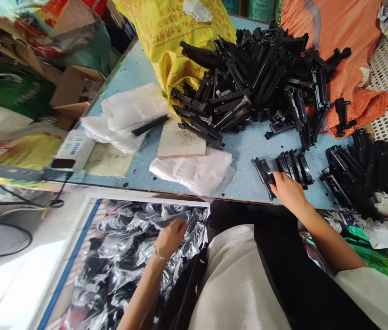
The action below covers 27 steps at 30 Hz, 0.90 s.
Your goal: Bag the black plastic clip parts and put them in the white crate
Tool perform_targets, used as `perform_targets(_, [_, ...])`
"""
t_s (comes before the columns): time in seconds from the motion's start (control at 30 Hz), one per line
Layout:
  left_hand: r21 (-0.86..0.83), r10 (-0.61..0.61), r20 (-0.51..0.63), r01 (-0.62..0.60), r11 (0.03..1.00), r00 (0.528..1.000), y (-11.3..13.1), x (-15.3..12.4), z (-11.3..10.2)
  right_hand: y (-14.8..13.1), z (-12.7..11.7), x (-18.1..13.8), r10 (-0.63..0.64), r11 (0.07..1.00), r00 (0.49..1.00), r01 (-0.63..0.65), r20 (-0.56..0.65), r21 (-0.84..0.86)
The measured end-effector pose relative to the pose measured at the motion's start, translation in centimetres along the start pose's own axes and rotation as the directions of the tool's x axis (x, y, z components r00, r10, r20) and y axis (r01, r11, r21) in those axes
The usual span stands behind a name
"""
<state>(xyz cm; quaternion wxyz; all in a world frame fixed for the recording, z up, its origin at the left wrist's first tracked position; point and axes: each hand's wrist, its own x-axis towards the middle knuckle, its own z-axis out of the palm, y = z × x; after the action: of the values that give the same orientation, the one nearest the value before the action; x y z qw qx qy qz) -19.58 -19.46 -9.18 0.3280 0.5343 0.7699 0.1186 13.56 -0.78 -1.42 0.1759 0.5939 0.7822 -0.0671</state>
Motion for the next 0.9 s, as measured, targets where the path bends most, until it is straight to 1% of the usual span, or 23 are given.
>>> perform_targets(0.03, [0.001,0.077,-0.076,-0.077,0.997,0.994,1.3,1.1,0.0,-0.1,0.1,0.0,-0.013,1.000,1.000,0.013,-0.002,0.017])
perform_targets(0.07, [0.029,0.189,-0.167,-0.187,0.982,0.968,2.8,2.5,0.0,0.0,0.3,0.0,-0.020,0.999,1.000,0.020,0.003,0.037])
perform_targets(0.1, [0.084,0.329,-0.262,-0.318,0.944,0.907,4.5,4.0,0.1,0.1,0.4,-0.1,-0.018,0.998,1.000,0.017,0.010,0.057])
perform_targets(0.13, [0.183,0.444,-0.310,-0.406,0.895,0.841,6.1,5.6,0.2,0.4,0.5,-0.1,-0.012,0.997,1.000,0.010,0.014,0.081])
perform_targets(0.17, [0.276,0.519,-0.315,-0.446,0.851,0.795,7.4,7.1,0.3,0.7,0.6,-0.1,-0.004,0.993,1.000,0.002,0.016,0.116])
perform_targets(0.2, [0.335,0.555,-0.290,-0.461,0.822,0.779,8.4,8.4,0.2,1.1,0.8,-0.1,0.003,0.986,1.000,-0.005,0.018,0.169])
perform_targets(0.23, [0.351,0.558,-0.264,-0.460,0.816,0.787,9.0,9.6,0.2,1.6,1.0,-0.1,0.006,0.969,1.000,-0.011,0.023,0.247])
perform_targets(0.27, [0.313,0.538,-0.246,-0.459,0.831,0.806,9.2,10.6,0.0,2.0,1.3,-0.1,0.001,0.934,0.999,-0.015,0.040,0.356])
perform_targets(0.3, [0.224,0.508,-0.235,-0.462,0.858,0.828,9.2,11.4,-0.3,2.3,1.7,-0.1,-0.012,0.865,0.998,-0.024,0.070,0.500])
perform_targets(0.33, [0.091,0.468,-0.232,-0.460,0.883,0.852,9.0,12.0,-0.7,2.4,2.1,-0.1,-0.039,0.747,0.993,-0.045,0.111,0.663])
perform_targets(0.37, [-0.070,0.413,-0.229,-0.438,0.896,0.882,8.7,12.4,-1.2,2.4,2.6,-0.1,-0.081,0.575,0.984,-0.083,0.159,0.814])
perform_targets(0.4, [-0.235,0.342,-0.221,-0.390,0.890,0.913,8.4,12.6,-1.6,2.0,2.9,-0.1,-0.135,0.364,0.971,-0.138,0.199,0.921])
perform_targets(0.43, [-0.381,0.267,-0.200,-0.326,0.865,0.943,8.3,12.8,-2.0,1.5,3.2,-0.1,-0.196,0.148,0.954,-0.201,0.228,0.968])
perform_targets(0.47, [-0.494,0.193,-0.174,-0.255,0.831,0.966,8.2,12.8,-2.4,0.6,3.2,0.0,-0.260,-0.041,0.933,-0.268,0.249,0.963])
perform_targets(0.5, [-0.569,0.132,-0.146,-0.193,0.799,0.980,8.3,12.9,-2.7,-0.4,3.2,0.2,-0.322,-0.178,0.910,-0.328,0.260,0.928])
perform_targets(0.53, [-0.614,0.093,-0.126,-0.151,0.775,0.988,8.5,12.9,-2.9,-1.6,2.9,0.4,-0.375,-0.262,0.889,-0.373,0.263,0.890])
perform_targets(0.57, [-0.633,0.083,-0.117,-0.139,0.761,0.990,8.7,12.9,-3.0,-2.9,2.6,0.7,-0.416,-0.310,0.870,-0.408,0.263,0.859])
perform_targets(0.6, [-0.636,0.099,-0.122,-0.154,0.756,0.988,9.0,12.8,-3.1,-4.3,2.2,1.1,-0.452,-0.338,0.853,-0.436,0.262,0.834])
perform_targets(0.67, [-0.618,0.157,-0.144,-0.213,0.757,0.977,9.5,12.8,-2.9,-7.1,1.5,2.2,-0.513,-0.377,0.823,-0.472,0.244,0.797])
perform_targets(0.73, [-0.599,0.197,-0.156,-0.251,0.761,0.968,9.8,12.7,-2.7,-9.5,1.3,3.4,-0.551,-0.410,0.806,-0.488,0.218,0.770])
perform_targets(0.77, [-0.600,0.199,-0.156,-0.253,0.759,0.967,9.8,12.6,-2.6,-10.4,1.3,4.0,-0.551,-0.421,0.807,-0.486,0.209,0.766])
perform_targets(0.83, [-0.622,0.169,-0.165,-0.235,0.747,0.972,9.6,12.3,-2.6,-11.4,1.7,5.2,-0.511,-0.434,0.834,-0.459,0.208,0.775])
perform_targets(0.9, [-0.660,0.113,-0.176,-0.203,0.723,0.978,9.2,12.1,-2.7,-11.1,2.3,6.1,-0.448,-0.450,0.868,-0.427,0.215,0.785])
